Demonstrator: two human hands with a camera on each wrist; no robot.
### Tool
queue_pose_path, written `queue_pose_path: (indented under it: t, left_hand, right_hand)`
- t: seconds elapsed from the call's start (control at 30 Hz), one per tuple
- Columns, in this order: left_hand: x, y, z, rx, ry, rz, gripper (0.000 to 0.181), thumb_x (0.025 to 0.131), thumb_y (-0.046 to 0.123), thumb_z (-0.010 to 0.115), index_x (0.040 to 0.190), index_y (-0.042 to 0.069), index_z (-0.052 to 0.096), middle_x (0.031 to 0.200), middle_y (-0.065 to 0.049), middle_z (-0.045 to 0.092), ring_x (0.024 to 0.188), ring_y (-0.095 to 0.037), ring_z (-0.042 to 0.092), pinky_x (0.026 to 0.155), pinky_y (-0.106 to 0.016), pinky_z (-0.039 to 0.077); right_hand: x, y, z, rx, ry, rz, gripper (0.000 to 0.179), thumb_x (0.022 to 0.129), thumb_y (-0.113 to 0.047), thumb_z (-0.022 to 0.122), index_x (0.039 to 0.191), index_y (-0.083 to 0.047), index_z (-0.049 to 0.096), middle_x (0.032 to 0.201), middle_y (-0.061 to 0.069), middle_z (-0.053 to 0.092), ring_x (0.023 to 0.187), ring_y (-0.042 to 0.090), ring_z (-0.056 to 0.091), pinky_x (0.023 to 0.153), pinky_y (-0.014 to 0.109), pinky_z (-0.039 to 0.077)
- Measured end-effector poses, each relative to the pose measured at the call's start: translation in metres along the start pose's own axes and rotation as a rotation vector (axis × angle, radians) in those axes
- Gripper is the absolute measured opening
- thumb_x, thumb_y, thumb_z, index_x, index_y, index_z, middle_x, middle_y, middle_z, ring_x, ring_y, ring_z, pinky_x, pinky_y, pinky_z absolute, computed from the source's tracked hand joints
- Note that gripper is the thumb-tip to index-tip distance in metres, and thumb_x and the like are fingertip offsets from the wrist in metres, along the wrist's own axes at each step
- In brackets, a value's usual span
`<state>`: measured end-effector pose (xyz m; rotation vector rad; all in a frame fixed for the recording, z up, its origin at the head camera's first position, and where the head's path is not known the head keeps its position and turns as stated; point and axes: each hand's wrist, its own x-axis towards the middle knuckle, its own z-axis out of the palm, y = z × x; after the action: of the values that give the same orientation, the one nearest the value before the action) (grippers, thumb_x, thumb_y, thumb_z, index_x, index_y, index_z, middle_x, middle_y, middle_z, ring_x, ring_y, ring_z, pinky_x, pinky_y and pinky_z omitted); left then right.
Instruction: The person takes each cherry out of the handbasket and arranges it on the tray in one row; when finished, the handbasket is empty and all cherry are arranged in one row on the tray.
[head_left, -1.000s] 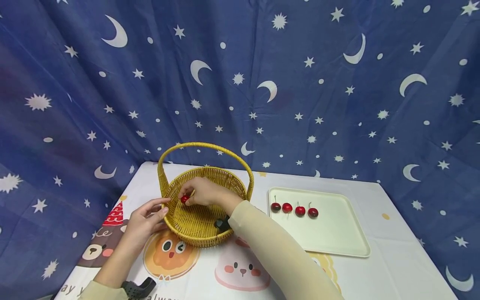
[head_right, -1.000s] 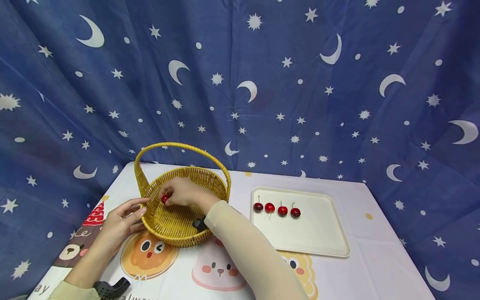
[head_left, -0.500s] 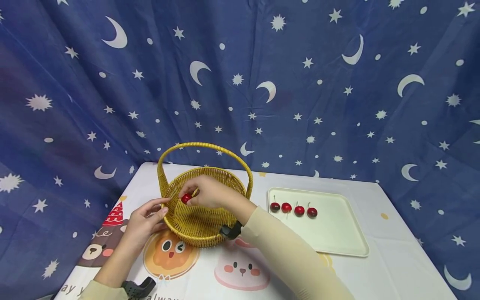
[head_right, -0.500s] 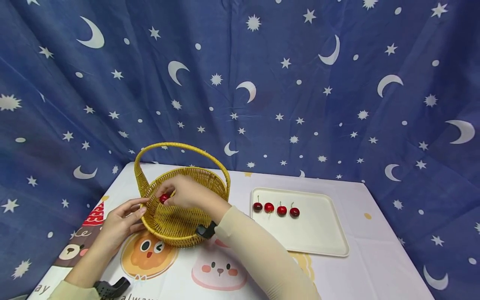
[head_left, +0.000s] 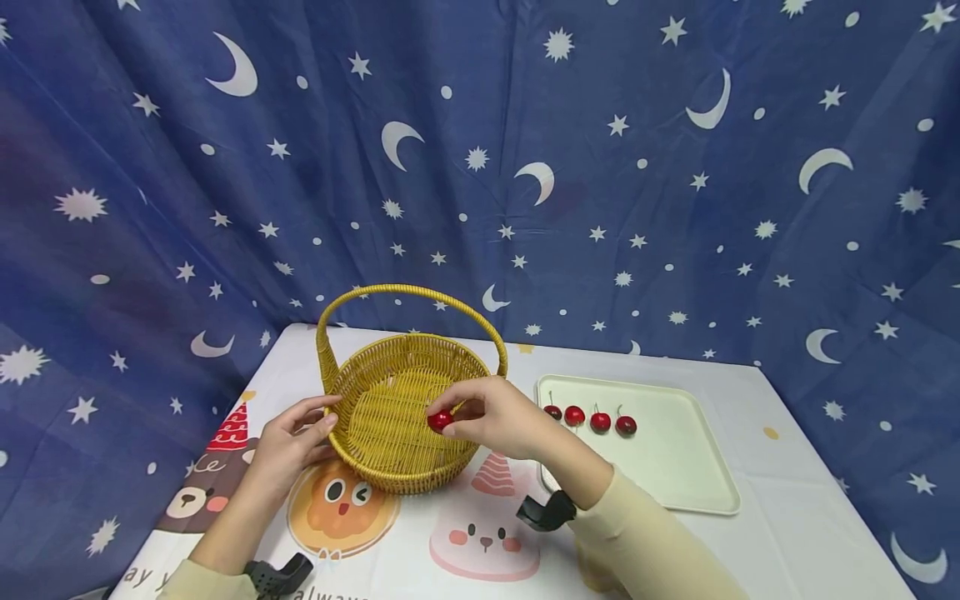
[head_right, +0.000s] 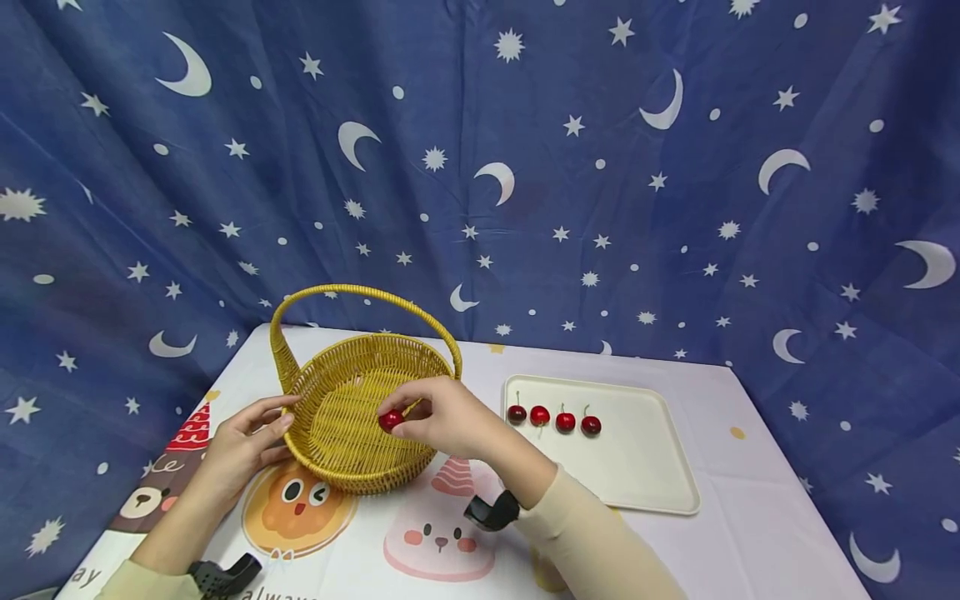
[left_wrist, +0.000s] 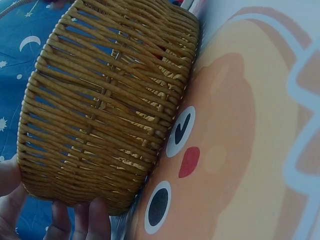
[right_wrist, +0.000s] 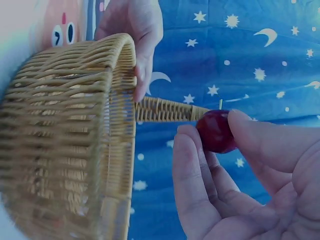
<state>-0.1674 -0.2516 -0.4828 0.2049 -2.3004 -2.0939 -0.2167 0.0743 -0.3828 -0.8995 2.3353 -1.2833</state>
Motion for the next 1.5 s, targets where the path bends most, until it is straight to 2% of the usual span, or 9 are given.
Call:
queue_pose_path:
  t: [0.13, 0.3, 0.43, 0.57, 0.77, 0.93, 1.13, 1.3, 1.5]
  left_hand:
    - [0.001, 0.001, 0.000, 0.000, 0.009, -0.003, 0.049, 0.108, 0.024, 0.067, 0.151, 0.002, 0.057, 0.118, -0.002, 0.057, 0.098, -0.012, 0.076, 0.082, -0.028, 0.068]
    - [0.001, 0.001, 0.000, 0.001, 0.015, -0.012, 0.046, 0.108, 0.023, 0.068, 0.149, 0.005, 0.060, 0.118, -0.002, 0.057, 0.098, -0.011, 0.075, 0.082, -0.028, 0.068]
    - [0.001, 0.001, 0.001, -0.015, 0.023, -0.026, 0.042, 0.107, 0.022, 0.069, 0.147, 0.008, 0.063, 0.118, -0.003, 0.055, 0.096, -0.011, 0.075, 0.082, -0.028, 0.068]
    - [0.001, 0.000, 0.001, -0.011, 0.013, -0.023, 0.045, 0.108, 0.021, 0.068, 0.149, 0.005, 0.060, 0.120, -0.005, 0.055, 0.096, -0.011, 0.075, 0.082, -0.029, 0.068]
    - [0.001, 0.003, 0.001, 0.014, 0.011, -0.012, 0.047, 0.110, 0.021, 0.065, 0.152, 0.003, 0.057, 0.123, -0.007, 0.054, 0.098, -0.011, 0.075, 0.083, -0.027, 0.067]
    - [0.001, 0.001, 0.001, 0.010, 0.024, -0.014, 0.047, 0.109, 0.021, 0.065, 0.152, 0.004, 0.057, 0.123, -0.008, 0.054, 0.098, -0.012, 0.074, 0.083, -0.028, 0.068]
    - [-0.002, -0.007, 0.002, 0.012, 0.013, -0.024, 0.049, 0.108, 0.023, 0.068, 0.152, 0.003, 0.058, 0.122, -0.008, 0.054, 0.096, -0.012, 0.074, 0.083, -0.030, 0.068]
    - [0.000, -0.006, 0.002, 0.010, 0.016, -0.021, 0.049, 0.108, 0.025, 0.068, 0.153, 0.005, 0.058, 0.125, -0.009, 0.053, 0.097, -0.011, 0.074, 0.083, -0.030, 0.068]
    - [0.000, -0.004, 0.001, 0.011, 0.014, -0.023, 0.049, 0.109, 0.024, 0.067, 0.153, 0.006, 0.057, 0.127, -0.009, 0.054, 0.100, -0.011, 0.075, 0.084, -0.028, 0.068]
  right_hand:
    - [-0.026, 0.012, -0.011, 0.052, 0.067, 0.023, 0.024, 0.094, -0.004, 0.080, 0.116, -0.016, 0.080, 0.109, 0.005, 0.078, 0.090, 0.013, 0.072, 0.080, 0.023, 0.062]
    - [-0.053, 0.033, -0.028, 0.067, 0.158, 0.064, 0.024, 0.095, -0.003, 0.080, 0.117, -0.013, 0.078, 0.115, 0.009, 0.078, 0.095, 0.016, 0.075, 0.084, 0.023, 0.064]
    - [-0.072, 0.052, -0.048, 0.054, 0.216, 0.081, 0.025, 0.094, -0.003, 0.081, 0.118, -0.009, 0.078, 0.116, 0.013, 0.078, 0.095, 0.019, 0.074, 0.084, 0.022, 0.064]
    - [-0.091, 0.071, -0.073, 0.051, 0.296, 0.108, 0.027, 0.092, 0.001, 0.081, 0.118, -0.004, 0.077, 0.118, 0.019, 0.077, 0.095, 0.016, 0.076, 0.082, 0.023, 0.064]
    - [-0.117, 0.099, -0.112, -0.020, 0.413, 0.242, 0.027, 0.092, 0.002, 0.079, 0.119, -0.004, 0.076, 0.124, 0.021, 0.074, 0.088, 0.012, 0.076, 0.073, 0.029, 0.063]
    - [-0.139, 0.129, -0.127, -0.107, 0.449, 0.359, 0.027, 0.093, -0.005, 0.081, 0.120, -0.006, 0.075, 0.125, 0.017, 0.074, 0.094, 0.015, 0.078, 0.077, 0.027, 0.061]
    - [-0.163, 0.167, -0.132, -0.239, 0.467, 0.412, 0.025, 0.094, -0.006, 0.081, 0.117, -0.002, 0.073, 0.113, 0.015, 0.078, 0.095, 0.019, 0.073, 0.074, 0.023, 0.057]
    - [-0.166, 0.188, -0.138, -0.304, 0.485, 0.462, 0.024, 0.094, -0.007, 0.079, 0.117, -0.002, 0.074, 0.110, 0.015, 0.079, 0.098, 0.020, 0.071, 0.074, 0.025, 0.054]
    - [-0.161, 0.202, -0.142, -0.347, 0.425, 0.508, 0.023, 0.095, -0.008, 0.079, 0.117, -0.003, 0.074, 0.111, 0.015, 0.078, 0.104, 0.029, 0.071, 0.083, 0.035, 0.053]
